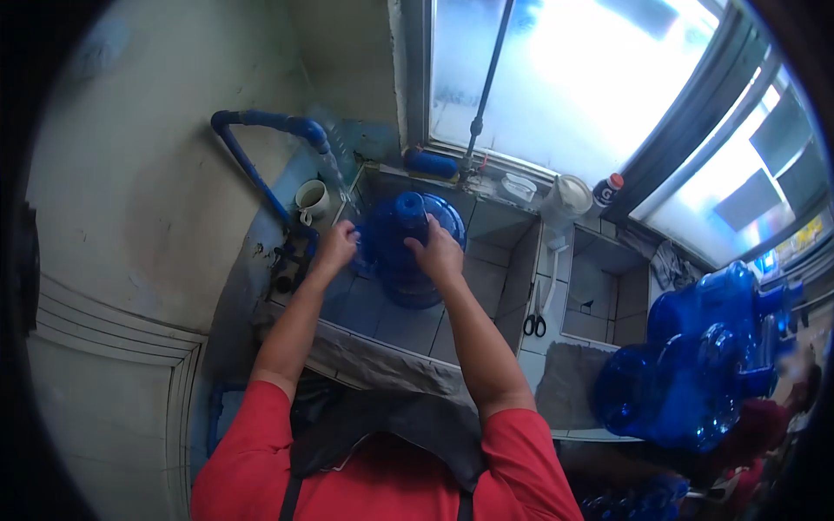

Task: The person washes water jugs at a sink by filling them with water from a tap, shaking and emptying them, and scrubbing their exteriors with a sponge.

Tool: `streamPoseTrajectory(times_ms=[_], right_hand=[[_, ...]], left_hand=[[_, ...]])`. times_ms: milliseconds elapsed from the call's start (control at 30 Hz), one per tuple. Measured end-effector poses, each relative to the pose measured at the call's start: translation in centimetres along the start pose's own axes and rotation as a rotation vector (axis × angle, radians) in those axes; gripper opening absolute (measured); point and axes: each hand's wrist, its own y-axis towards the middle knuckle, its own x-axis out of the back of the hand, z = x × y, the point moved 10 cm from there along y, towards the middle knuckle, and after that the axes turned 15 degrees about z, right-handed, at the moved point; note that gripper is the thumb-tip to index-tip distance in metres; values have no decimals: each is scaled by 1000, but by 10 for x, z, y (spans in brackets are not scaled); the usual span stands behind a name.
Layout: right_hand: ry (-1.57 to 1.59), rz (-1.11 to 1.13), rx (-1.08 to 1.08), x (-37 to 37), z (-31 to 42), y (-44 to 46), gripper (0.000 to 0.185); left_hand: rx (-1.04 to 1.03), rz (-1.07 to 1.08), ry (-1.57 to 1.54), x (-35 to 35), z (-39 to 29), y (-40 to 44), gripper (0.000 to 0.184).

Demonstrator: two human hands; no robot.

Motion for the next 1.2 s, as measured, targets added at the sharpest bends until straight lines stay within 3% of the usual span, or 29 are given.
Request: streamPoseTrajectory(times_ms=[33, 100, 200, 233, 267, 300, 367, 500, 633, 767, 867, 967, 1067, 1100, 1167, 1200], right_hand=[[-21, -40, 28, 0, 4, -3, 68], [-12, -26, -27, -5, 9, -4, 69], [25, 45, -121, -22, 18, -7, 70], [54, 82, -158, -28, 21, -6, 71], [7, 72, -124, -30, 30, -7, 69], [12, 73, -123, -32, 33, -7, 69], [7, 161, -52, -42, 44, -3, 67], [48, 164, 101, -41, 47, -2, 72], [76, 143, 106, -24, 60, -14, 64], [26, 190, 141, -29, 80, -15, 69], [4, 246, 139, -39, 94, -10, 72], [3, 284, 130, -50, 106, -3, 70], [14, 287, 131, -57, 111, 1, 67], [9, 296, 142, -59, 112, 2, 66], [14, 298, 124, -54, 113, 0, 66], [19, 299, 109, -51, 112, -1, 66]], left_hand=[[-7, 8, 8, -5, 15, 8, 19], [119, -83, -321, -6, 58, 34, 22], [-144, -261, -276, 31, -30, 34, 33], [-133, -317, -136, 39, -62, 34, 34], [108, 46, -204, 32, -88, 32, 55], [109, 46, -198, 43, -116, 22, 55], [132, 193, 407, 41, -155, 14, 70], [164, 226, 420, 38, -128, 34, 68], [105, 80, 372, 64, -101, 48, 50], [-128, 50, 254, 79, -69, 58, 49], [-31, 278, 20, 60, -24, 79, 55], [154, 197, 132, 55, -5, 81, 57], [209, 216, 265, 46, -7, 80, 55], [210, 221, 263, 42, -10, 79, 55], [71, 92, 368, 45, -30, 77, 33], [70, 95, 364, 42, -30, 76, 33]])
